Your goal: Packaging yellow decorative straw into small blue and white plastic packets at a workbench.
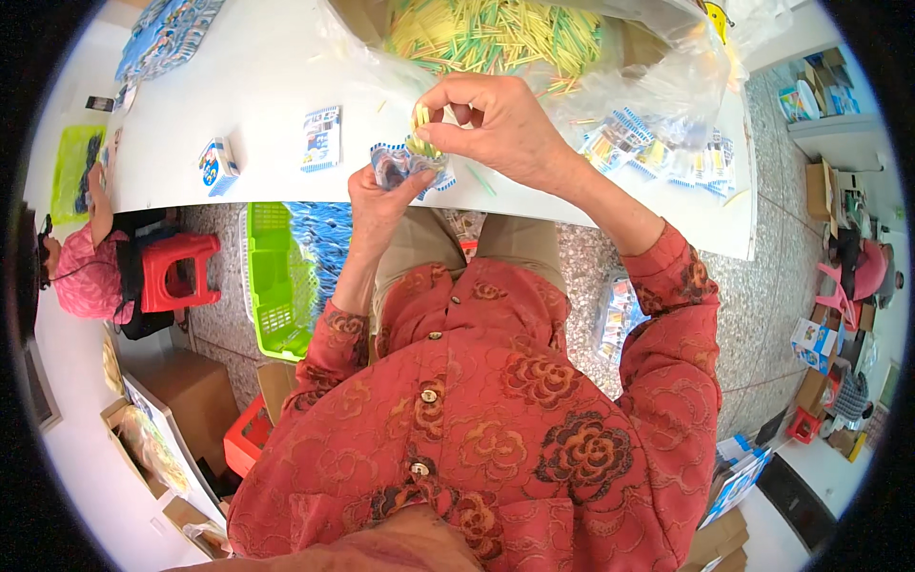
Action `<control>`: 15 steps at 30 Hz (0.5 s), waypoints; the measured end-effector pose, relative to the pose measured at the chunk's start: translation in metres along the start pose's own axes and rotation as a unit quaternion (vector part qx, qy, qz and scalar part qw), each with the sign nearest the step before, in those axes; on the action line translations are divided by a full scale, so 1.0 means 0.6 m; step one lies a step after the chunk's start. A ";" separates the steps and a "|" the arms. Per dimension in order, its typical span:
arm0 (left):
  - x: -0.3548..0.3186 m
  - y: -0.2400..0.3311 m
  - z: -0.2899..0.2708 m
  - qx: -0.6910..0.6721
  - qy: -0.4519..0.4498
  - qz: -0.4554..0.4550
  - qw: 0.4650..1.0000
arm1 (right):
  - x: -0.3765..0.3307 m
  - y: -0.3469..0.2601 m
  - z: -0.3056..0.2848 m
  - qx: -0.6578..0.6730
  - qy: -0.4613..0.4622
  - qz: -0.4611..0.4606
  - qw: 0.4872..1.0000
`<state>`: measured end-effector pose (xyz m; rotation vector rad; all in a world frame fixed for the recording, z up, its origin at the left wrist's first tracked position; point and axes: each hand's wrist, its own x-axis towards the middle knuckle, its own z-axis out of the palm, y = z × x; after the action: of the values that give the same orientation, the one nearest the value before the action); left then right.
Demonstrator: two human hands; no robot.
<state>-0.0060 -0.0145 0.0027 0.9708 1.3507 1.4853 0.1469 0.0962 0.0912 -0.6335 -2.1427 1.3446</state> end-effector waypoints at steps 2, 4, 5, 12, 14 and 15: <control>-0.001 0.001 -0.001 -0.005 -0.002 0.004 1.000 | 0.001 0.006 0.003 -0.028 -0.002 -0.011 1.000; -0.002 0.007 0.001 -0.011 -0.001 -0.011 1.000 | 0.001 0.013 0.006 -0.034 -0.006 -0.020 0.999; -0.002 0.007 -0.001 -0.011 -0.001 -0.010 1.000 | 0.002 0.013 0.006 -0.034 -0.006 -0.020 0.999; -0.003 0.007 -0.007 -0.043 0.003 0.011 0.999 | -0.002 0.026 0.001 0.149 0.017 0.014 0.989; -0.002 0.008 -0.008 -0.037 -0.001 0.011 0.999 | -0.010 0.046 0.008 0.175 0.043 -0.004 0.984; -0.002 0.011 -0.007 -0.040 -0.004 0.006 0.999 | -0.016 0.055 0.012 0.160 0.023 0.001 0.987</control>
<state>-0.0104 -0.0171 0.0087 0.9341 1.2725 1.5308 0.1529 0.0984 0.0567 -0.5308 -1.8337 1.6128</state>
